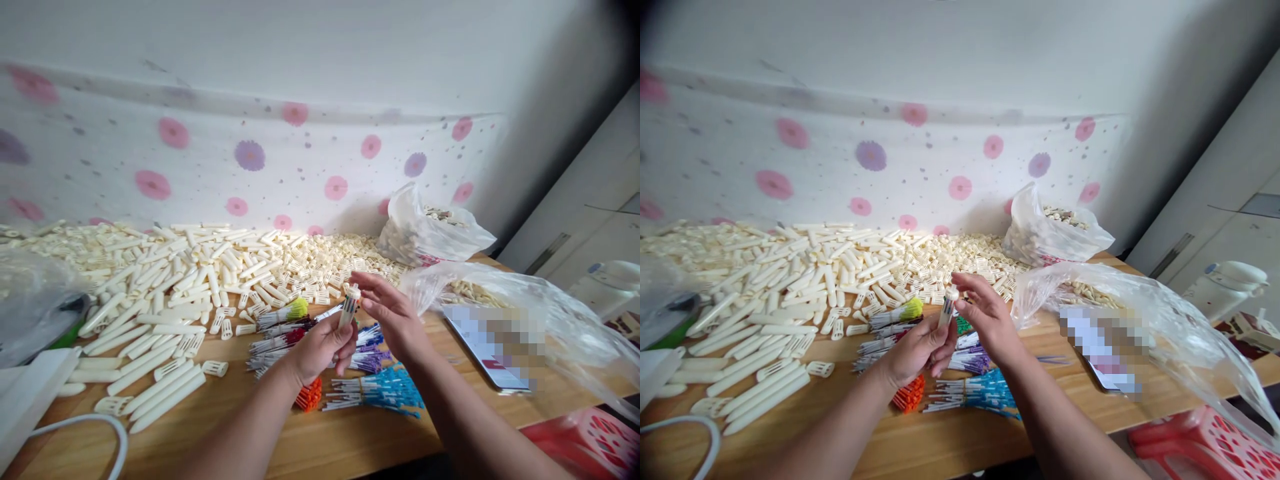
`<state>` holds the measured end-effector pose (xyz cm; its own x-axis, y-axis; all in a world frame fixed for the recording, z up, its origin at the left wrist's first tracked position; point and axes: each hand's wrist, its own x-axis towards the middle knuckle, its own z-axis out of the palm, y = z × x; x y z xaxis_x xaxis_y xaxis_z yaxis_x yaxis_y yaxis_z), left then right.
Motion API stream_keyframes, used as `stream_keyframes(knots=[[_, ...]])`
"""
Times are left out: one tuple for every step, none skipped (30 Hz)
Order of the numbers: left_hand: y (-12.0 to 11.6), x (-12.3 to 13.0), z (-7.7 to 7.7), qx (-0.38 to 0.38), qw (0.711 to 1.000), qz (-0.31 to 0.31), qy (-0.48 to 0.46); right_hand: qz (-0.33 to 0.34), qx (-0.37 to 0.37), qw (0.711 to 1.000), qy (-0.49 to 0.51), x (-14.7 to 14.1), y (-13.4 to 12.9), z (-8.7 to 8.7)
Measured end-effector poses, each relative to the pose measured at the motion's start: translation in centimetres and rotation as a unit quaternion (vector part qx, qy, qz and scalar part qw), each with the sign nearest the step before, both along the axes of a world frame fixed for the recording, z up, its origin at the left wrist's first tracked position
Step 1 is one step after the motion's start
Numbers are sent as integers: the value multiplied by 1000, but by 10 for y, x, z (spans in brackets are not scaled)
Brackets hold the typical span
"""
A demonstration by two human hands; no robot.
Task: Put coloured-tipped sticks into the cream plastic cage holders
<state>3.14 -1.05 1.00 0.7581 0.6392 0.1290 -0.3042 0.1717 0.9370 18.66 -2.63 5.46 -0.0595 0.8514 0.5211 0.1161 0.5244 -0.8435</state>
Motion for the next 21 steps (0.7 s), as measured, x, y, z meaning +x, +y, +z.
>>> stream_keyframes(knots=[[0, -1, 1, -13, 1000, -2, -1, -18, 32, 998, -60, 4, 1, 4], [-1, -2, 1, -27, 1000, -1, 0, -34, 61, 991, -111, 6, 1, 8], [0, -3, 1, -43, 999, 4, 3, -48, 86, 984, -146, 8, 3, 10], [0, -3, 0, -56, 998, 9, 10, -58, 101, 980, -162, 8, 4, 11], [1, -4, -1, -67, 997, 14, 20, -62, 107, 979, -162, 7, 6, 10], [2, -5, -3, -73, 997, 18, 35, -60, 101, 981, -152, 7, 9, 9], [4, -5, -4, -71, 996, 23, 48, -50, 85, 986, -134, 6, 12, 7], [6, -5, -5, -60, 996, 30, 61, -32, 61, 991, -114, 8, 16, 6], [7, -5, -5, -46, 996, 41, 65, -13, 34, 995, -96, 11, 20, 7], [8, -5, -4, -33, 996, 58, 62, 2, 9, 997, -80, 18, 23, 9], [9, -4, -3, -21, 995, 81, 56, 9, -9, 998, -68, 28, 27, 14], [10, -4, -1, -10, 992, 112, 50, 1, -17, 998, -57, 42, 32, 22], [11, -4, 1, 0, 987, 150, 50, -25, -14, 998, -47, 60, 38, 33], [12, -4, 2, 12, 979, 189, 68, -63, -4, 997, -34, 81, 45, 45], [13, -5, 3, 25, 969, 227, 92, -114, 13, 993, -14, 106, 55, 59], [14, -5, 4, 29, 960, 254, 116, -167, 32, 985, 6, 131, 66, 74], [16, -6, 4, 26, 953, 269, 135, -222, 55, 973, 24, 157, 79, 88], [17, -6, 4, 24, 949, 279, 147, -293, 81, 952, 40, 182, 93, 100], [18, -7, 3, 22, 946, 286, 153, -415, 98, 904, 30, 204, 109, 110], [19, -7, 1, 24, 943, 293, 155, -461, 104, 881, 24, 224, 125, 117], [19, -7, 0, 28, 940, 303, 154, -476, 103, 873, 13, 241, 142, 121]])
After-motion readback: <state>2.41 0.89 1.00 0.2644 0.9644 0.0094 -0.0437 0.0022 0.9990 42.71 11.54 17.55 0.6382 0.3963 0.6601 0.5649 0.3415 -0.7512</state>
